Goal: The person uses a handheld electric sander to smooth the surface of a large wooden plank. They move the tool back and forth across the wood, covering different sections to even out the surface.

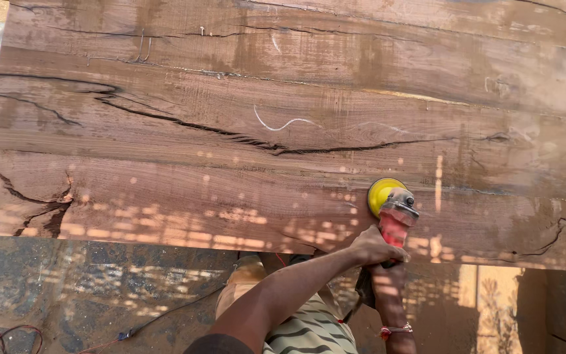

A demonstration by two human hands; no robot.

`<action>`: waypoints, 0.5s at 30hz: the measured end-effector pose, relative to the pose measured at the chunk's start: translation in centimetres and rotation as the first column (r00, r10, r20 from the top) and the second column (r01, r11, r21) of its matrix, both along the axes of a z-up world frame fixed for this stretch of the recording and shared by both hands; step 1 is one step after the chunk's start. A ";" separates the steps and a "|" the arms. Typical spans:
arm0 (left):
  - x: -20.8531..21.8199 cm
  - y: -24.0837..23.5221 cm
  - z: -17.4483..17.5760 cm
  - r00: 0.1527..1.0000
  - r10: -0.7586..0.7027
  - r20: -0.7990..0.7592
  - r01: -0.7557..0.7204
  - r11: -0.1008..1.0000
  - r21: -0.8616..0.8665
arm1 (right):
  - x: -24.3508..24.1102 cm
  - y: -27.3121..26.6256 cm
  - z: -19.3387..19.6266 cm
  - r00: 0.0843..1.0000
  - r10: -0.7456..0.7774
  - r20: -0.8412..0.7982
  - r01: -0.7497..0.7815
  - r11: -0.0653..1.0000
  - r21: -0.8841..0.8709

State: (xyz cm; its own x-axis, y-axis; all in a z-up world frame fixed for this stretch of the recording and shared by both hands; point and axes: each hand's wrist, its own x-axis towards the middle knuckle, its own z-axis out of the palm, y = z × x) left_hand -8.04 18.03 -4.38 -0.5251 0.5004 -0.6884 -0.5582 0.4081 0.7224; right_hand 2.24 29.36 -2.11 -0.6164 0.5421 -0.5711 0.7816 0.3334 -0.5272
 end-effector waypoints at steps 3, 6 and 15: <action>-0.5 1.9 -0.5 0.996 -0.069 -0.052 0.068 0.998 -0.017 | -0.8 0.1 -2.1 0.993 -0.079 -0.086 0.068 0.990 -0.121; 0.0 -2.0 -0.5 0.994 0.097 -0.057 -0.100 0.994 -0.050 | -1.6 -2.8 -2.0 0.996 0.019 -0.085 -0.036 0.979 -0.198; -1.0 -26.3 4.8 0.315 0.937 0.153 -0.949 0.314 0.032 | -13.6 -25.7 5.0 0.669 0.743 0.015 -0.717 0.651 -0.247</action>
